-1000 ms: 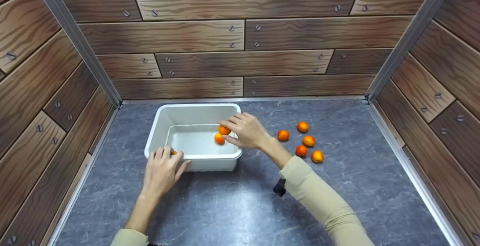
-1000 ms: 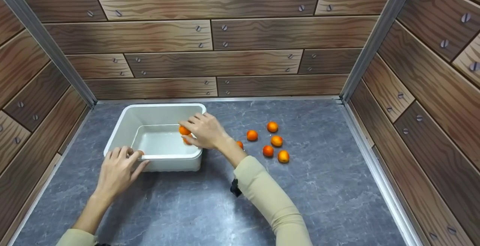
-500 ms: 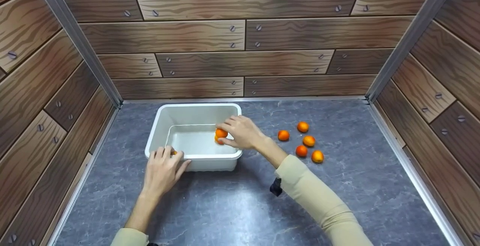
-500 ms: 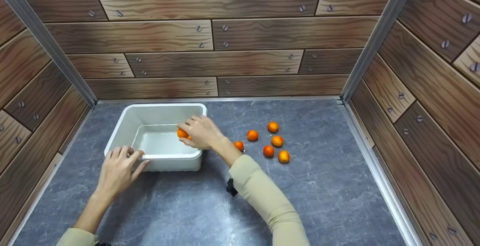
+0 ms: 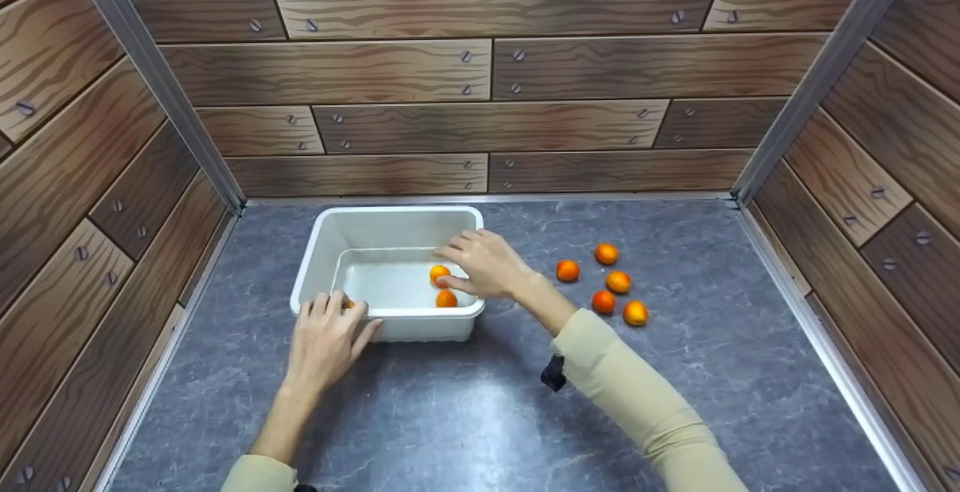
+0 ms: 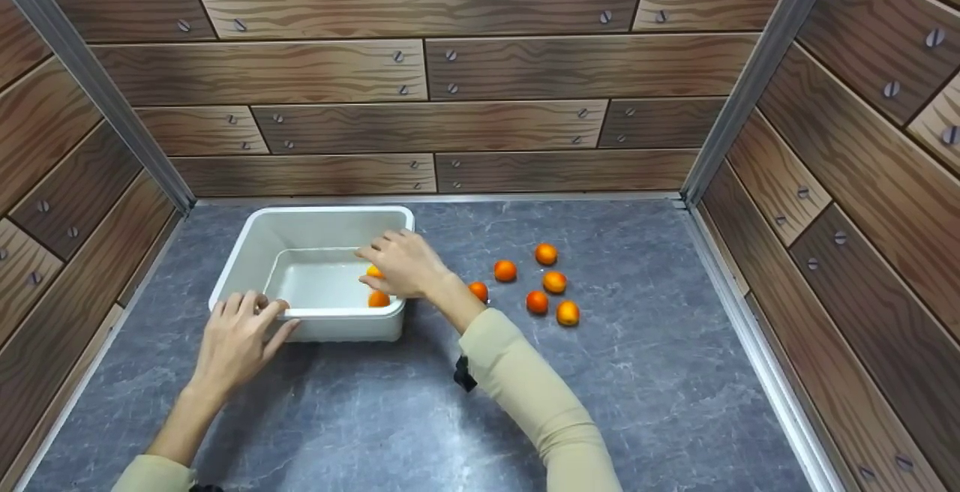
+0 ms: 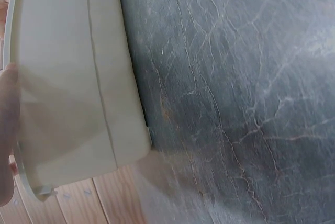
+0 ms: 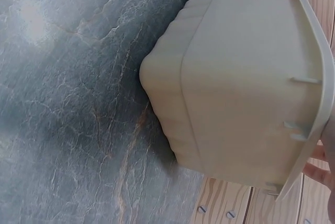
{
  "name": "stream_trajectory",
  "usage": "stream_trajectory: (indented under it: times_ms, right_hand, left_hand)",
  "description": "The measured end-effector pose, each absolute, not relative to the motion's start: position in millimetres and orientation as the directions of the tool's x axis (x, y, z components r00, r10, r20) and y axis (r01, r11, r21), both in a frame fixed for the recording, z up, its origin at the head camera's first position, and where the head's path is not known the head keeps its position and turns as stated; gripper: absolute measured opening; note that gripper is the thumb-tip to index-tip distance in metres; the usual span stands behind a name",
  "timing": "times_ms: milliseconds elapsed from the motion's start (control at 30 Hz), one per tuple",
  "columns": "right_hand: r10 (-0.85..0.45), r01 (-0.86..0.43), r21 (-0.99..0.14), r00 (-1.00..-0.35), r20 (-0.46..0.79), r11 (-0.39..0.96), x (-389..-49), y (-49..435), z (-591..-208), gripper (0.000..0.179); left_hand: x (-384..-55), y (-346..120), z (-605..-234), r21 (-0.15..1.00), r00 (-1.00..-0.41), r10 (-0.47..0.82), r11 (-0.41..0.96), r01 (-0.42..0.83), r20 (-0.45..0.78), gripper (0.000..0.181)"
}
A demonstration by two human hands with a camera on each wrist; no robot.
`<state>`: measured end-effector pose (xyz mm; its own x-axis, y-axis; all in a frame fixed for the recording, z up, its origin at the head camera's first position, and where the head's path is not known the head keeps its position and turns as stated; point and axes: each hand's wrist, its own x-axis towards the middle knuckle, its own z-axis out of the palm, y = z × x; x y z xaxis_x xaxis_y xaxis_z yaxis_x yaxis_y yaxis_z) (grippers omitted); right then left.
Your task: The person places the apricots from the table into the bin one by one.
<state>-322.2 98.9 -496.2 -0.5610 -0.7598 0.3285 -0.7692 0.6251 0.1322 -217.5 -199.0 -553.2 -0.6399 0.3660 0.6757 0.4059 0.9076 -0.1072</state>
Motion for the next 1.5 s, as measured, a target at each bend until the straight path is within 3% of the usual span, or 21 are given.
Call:
stream_trajectory:
  times_ms: [233,533,1100,1500]
  right_hand:
    - [-0.76,-0.779,0.149,-0.52,0.391,0.61,-322,108,-493,0.044]
    - [-0.761,-0.795,0.149,-0.481,0.435,0.588,-318,124,-491,0.056]
    - [-0.749,-0.773,0.105,-0.558,0.358,0.626,-313,170,-494,0.069]
    - [-0.721,-0.74,0.08,-0.617,0.316,0.668,-313,198,-514,0.068]
  left_hand:
    - [-218,-200,-554,-0.106,-0.631,0.364,0.907,0.409,0.685,0.036]
    - [-217,-199,-554,-0.115,-0.626,0.366,0.907,0.404,0.689,0.037]
    - [-218,-199,-554,-0.106,-0.629,0.364,0.906,0.409,0.687,0.037]
    - [-216,-198,-552,-0.103,-0.654,0.36,0.912,0.398,0.665,0.036]
